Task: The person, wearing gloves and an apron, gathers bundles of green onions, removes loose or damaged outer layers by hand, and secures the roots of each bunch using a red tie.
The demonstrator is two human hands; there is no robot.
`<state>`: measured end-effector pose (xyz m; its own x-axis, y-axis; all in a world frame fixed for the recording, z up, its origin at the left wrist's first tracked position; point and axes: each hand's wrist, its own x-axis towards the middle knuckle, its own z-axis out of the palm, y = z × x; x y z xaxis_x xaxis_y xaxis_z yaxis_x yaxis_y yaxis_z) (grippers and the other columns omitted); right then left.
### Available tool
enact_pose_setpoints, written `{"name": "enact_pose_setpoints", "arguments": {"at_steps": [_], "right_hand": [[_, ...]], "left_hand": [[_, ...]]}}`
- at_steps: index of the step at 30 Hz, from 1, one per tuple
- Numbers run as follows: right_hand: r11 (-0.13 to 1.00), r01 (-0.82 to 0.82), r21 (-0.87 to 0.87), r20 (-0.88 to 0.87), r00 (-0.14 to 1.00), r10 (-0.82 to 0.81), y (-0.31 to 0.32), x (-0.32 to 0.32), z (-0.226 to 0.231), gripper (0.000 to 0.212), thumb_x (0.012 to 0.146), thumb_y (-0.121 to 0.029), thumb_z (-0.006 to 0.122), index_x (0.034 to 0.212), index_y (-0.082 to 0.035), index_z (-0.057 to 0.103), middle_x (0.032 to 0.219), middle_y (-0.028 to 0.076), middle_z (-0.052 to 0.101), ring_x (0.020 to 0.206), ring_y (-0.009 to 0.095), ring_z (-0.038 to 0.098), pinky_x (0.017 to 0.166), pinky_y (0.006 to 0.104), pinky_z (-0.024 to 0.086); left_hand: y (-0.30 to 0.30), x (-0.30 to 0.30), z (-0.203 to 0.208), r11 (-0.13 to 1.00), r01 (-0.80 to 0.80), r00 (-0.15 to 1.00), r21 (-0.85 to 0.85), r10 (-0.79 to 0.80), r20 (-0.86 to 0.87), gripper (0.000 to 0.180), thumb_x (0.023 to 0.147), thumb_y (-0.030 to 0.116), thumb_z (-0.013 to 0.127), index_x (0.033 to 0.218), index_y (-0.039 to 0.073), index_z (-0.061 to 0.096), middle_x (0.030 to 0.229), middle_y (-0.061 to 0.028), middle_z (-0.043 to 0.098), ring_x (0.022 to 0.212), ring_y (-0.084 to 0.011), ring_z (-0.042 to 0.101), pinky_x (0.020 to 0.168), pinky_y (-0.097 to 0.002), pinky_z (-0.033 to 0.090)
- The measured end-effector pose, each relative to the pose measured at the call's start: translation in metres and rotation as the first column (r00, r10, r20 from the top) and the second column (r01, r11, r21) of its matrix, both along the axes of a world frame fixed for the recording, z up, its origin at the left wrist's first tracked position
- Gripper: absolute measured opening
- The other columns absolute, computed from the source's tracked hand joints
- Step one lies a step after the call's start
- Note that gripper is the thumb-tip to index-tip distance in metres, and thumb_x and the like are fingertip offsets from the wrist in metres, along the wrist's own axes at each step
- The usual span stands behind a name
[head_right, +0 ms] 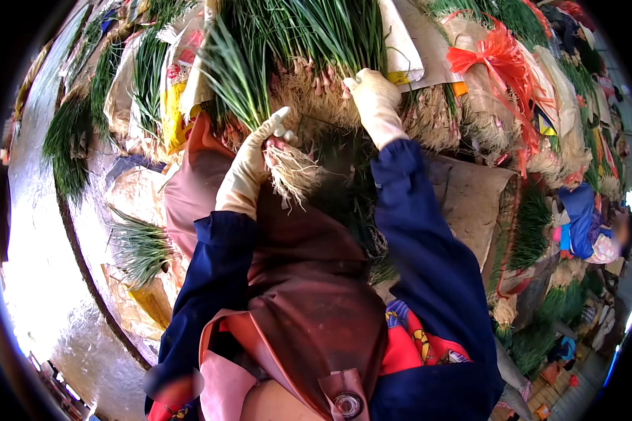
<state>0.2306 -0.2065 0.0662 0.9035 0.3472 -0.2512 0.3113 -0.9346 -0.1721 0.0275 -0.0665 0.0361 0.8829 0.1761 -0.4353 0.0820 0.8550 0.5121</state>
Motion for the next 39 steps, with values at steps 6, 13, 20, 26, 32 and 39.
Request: {"name": "enact_pose_setpoints", "arguments": {"at_steps": [6, 13, 20, 26, 32, 39], "right_hand": [[0.952, -0.018, 0.305, -0.276, 0.955, 0.106, 0.017, -0.038, 0.022, 0.025, 0.088, -0.039, 0.056, 0.093, -0.015, 0.065, 0.068, -0.004, 0.067, 0.063, 0.010, 0.061, 0.063, 0.0276, 0.048], [0.959, -0.123, 0.257, -0.149, 0.975, 0.165, 0.021, -0.070, 0.017, 0.042, 0.085, -0.052, 0.054, 0.089, -0.011, 0.066, 0.080, 0.007, 0.066, 0.072, 0.021, 0.062, 0.067, 0.0321, 0.047], [0.981, -0.101, 0.164, -0.015, 0.994, 0.104, 0.005, -0.045, -0.032, 0.031, 0.085, -0.039, 0.061, 0.093, -0.009, 0.064, 0.088, 0.008, 0.067, 0.075, 0.023, 0.063, 0.073, 0.0338, 0.051], [0.840, -0.531, 0.112, 0.370, 0.807, 0.461, -0.005, -0.119, -0.024, 0.012, 0.080, -0.018, 0.066, 0.089, -0.010, 0.063, 0.071, 0.005, 0.062, 0.063, 0.020, 0.062, 0.059, 0.0337, 0.051], [0.789, 0.023, 0.614, -0.417, 0.858, 0.300, -0.008, -0.069, 0.000, 0.032, 0.086, -0.035, 0.062, 0.100, -0.007, 0.062, 0.089, 0.006, 0.067, 0.076, 0.015, 0.060, 0.072, 0.0307, 0.050], [0.739, -0.158, 0.655, -0.295, 0.847, 0.442, 0.042, -0.036, -0.043, 0.040, 0.081, -0.042, 0.065, 0.093, -0.004, 0.061, 0.082, 0.009, 0.062, 0.073, 0.020, 0.056, 0.068, 0.0345, 0.044]], "left_hand": [[-0.001, -0.002, -0.015, 0.997, -0.013, 0.993, 0.071, 0.021, -0.115, 0.036, 0.084, 0.012, 0.064, 0.117, 0.000, 0.056, 0.095, -0.0092, 0.066, 0.074, -0.0130, 0.061, 0.064, -0.0221, 0.051], [-0.005, -0.002, -0.009, 0.985, 0.133, 0.976, 0.114, -0.110, -0.190, 0.031, 0.084, 0.014, 0.064, 0.112, 0.003, 0.059, 0.075, -0.0033, 0.062, 0.055, -0.0086, 0.056, 0.037, -0.0189, 0.036], [0.000, 0.002, -0.002, 0.995, 0.050, 0.979, 0.090, -0.031, -0.200, 0.038, 0.085, 0.021, 0.062, 0.118, 0.003, 0.057, 0.072, 0.0008, 0.058, 0.053, -0.0072, 0.052, 0.035, -0.0189, 0.037], [-0.009, 0.014, -0.003, 0.995, 0.085, 0.994, 0.046, -0.082, -0.075, 0.025, 0.083, 0.007, 0.064, 0.107, -0.002, 0.063, 0.077, -0.0032, 0.064, 0.052, -0.0052, 0.051, 0.039, -0.0183, 0.040], [-0.012, 0.015, 0.004, 1.000, -0.003, 0.981, 0.004, 0.003, -0.195, 0.025, 0.080, 0.003, 0.066, 0.102, -0.008, 0.061, 0.077, -0.0097, 0.065, 0.068, -0.0131, 0.064, 0.050, -0.0213, 0.050], [-0.013, 0.002, 0.004, 0.964, 0.167, 0.954, 0.206, -0.105, -0.280, 0.023, 0.080, 0.006, 0.066, 0.099, -0.008, 0.062, 0.077, -0.0104, 0.066, 0.056, -0.0076, 0.058, 0.047, -0.0159, 0.044]]}}
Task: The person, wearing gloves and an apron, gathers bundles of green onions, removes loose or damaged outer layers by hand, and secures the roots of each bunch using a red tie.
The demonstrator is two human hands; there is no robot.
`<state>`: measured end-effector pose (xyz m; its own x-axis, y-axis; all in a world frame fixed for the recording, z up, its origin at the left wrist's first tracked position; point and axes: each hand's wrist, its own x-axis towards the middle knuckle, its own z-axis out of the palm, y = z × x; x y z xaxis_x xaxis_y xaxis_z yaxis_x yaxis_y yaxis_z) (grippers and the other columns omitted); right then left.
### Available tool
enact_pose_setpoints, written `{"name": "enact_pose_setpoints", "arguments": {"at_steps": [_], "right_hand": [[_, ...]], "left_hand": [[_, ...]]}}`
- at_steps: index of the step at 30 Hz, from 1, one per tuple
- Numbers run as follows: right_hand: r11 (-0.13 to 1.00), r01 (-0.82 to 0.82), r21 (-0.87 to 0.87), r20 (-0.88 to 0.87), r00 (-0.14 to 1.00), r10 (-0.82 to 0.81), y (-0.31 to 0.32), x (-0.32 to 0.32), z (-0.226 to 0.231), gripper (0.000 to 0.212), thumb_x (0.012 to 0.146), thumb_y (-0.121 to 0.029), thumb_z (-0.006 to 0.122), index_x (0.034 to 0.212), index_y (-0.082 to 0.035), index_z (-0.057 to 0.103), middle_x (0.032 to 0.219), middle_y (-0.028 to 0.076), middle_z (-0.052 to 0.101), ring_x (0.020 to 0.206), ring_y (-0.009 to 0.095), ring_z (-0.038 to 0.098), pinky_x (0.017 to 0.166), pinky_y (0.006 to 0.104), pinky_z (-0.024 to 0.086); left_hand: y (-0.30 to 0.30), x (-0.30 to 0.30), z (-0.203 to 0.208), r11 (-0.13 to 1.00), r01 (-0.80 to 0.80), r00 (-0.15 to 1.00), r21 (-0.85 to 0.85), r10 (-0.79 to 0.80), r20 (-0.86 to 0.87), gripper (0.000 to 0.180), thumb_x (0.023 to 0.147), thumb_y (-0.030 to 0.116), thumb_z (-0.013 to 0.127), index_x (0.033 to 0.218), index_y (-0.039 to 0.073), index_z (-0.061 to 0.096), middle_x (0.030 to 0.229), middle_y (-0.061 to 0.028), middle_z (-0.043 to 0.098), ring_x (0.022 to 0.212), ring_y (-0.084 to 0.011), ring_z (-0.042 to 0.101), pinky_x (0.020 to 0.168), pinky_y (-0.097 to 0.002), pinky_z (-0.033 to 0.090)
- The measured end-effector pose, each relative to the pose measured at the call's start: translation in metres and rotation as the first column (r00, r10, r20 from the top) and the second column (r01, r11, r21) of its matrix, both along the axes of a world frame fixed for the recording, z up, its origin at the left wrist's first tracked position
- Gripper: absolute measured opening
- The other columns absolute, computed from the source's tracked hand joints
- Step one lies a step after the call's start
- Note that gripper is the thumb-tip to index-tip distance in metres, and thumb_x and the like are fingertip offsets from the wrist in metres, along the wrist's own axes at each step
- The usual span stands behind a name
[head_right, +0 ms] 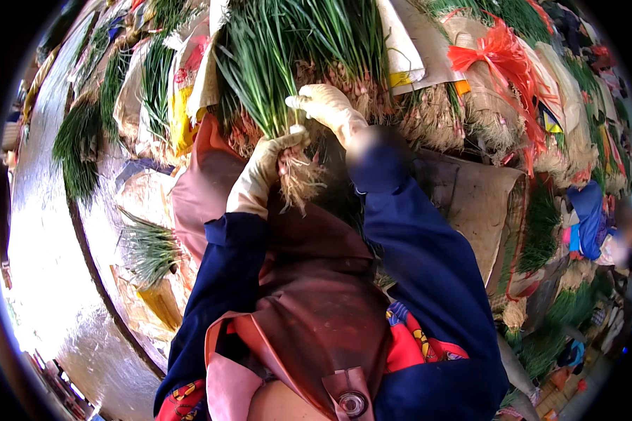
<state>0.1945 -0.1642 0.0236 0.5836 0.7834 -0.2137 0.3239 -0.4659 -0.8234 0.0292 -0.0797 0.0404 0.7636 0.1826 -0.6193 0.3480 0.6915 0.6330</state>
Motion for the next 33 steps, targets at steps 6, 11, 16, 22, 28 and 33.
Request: {"name": "enact_pose_setpoints", "arguments": {"at_steps": [6, 11, 16, 22, 28, 33], "right_hand": [[0.865, -0.211, -0.455, 0.178, 0.931, 0.320, -0.065, 0.020, 0.022, 0.036, 0.085, -0.040, 0.060, 0.105, -0.010, 0.063, 0.092, 0.007, 0.066, 0.084, 0.019, 0.062, 0.075, 0.0309, 0.047], [0.882, -0.072, -0.465, 0.227, 0.954, 0.197, -0.090, 0.022, 0.035, 0.033, 0.081, -0.041, 0.064, 0.092, -0.010, 0.067, 0.092, 0.007, 0.067, 0.083, 0.018, 0.062, 0.077, 0.0319, 0.048], [0.812, 0.377, -0.446, 0.543, 0.835, -0.089, -0.044, 0.062, 0.036, 0.016, 0.085, -0.025, 0.060, 0.080, -0.011, 0.065, 0.079, 0.004, 0.068, 0.070, 0.018, 0.063, 0.064, 0.0341, 0.048], [0.901, 0.271, -0.338, 0.239, 0.951, -0.196, -0.032, 0.025, 0.063, 0.019, 0.087, -0.024, 0.058, 0.078, -0.009, 0.064, 0.068, 0.001, 0.067, 0.060, 0.014, 0.062, 0.057, 0.0293, 0.046], [0.987, 0.152, -0.042, -0.007, 0.988, -0.153, -0.032, -0.045, 0.030, 0.025, 0.079, -0.031, 0.070, 0.091, -0.009, 0.065, 0.084, 0.004, 0.067, 0.075, 0.015, 0.062, 0.071, 0.0269, 0.049], [0.948, 0.290, 0.130, -0.414, 0.885, -0.214, -0.014, -0.034, 0.010, 0.027, 0.083, -0.025, 0.067, 0.096, -0.001, 0.063, 0.076, 0.006, 0.064, 0.066, 0.013, 0.060, 0.061, 0.0249, 0.047]], "left_hand": [[0.013, -0.020, -0.010, 0.999, 0.014, 0.995, -0.047, -0.009, 0.098, 0.023, 0.081, 0.008, 0.065, 0.099, -0.006, 0.062, 0.087, -0.0108, 0.068, 0.077, -0.0150, 0.066, 0.068, -0.0240, 0.054], [0.006, -0.022, 0.012, 0.930, -0.213, 0.942, -0.299, 0.277, 0.191, 0.031, 0.083, 0.007, 0.061, 0.112, -0.004, 0.057, 0.092, -0.0101, 0.065, 0.075, -0.0130, 0.062, 0.067, -0.0250, 0.052], [0.004, -0.008, -0.005, 0.911, -0.133, 0.928, -0.390, 0.253, 0.274, 0.036, 0.084, 0.006, 0.061, 0.118, -0.003, 0.053, 0.084, -0.0074, 0.063, 0.071, -0.0134, 0.061, 0.066, -0.0214, 0.051], [0.003, -0.009, -0.007, 0.958, -0.148, 0.964, -0.246, 0.196, 0.181, 0.035, 0.084, 0.009, 0.063, 0.114, -0.008, 0.057, 0.096, -0.0139, 0.066, 0.069, -0.0108, 0.058, 0.066, -0.0170, 0.046], [0.000, -0.002, -0.010, 0.990, -0.067, 0.997, -0.123, 0.062, -0.042, 0.016, 0.080, 0.012, 0.069, 0.088, -0.001, 0.065, 0.075, -0.0107, 0.067, 0.038, -0.0057, 0.045, 0.031, -0.0203, 0.032], [-0.012, 0.006, -0.010, 0.997, -0.072, 0.997, 0.012, 0.072, -0.020, 0.023, 0.082, 0.006, 0.065, 0.101, -0.005, 0.059, 0.093, -0.0145, 0.067, 0.062, -0.0081, 0.060, 0.044, -0.0177, 0.045]]}}
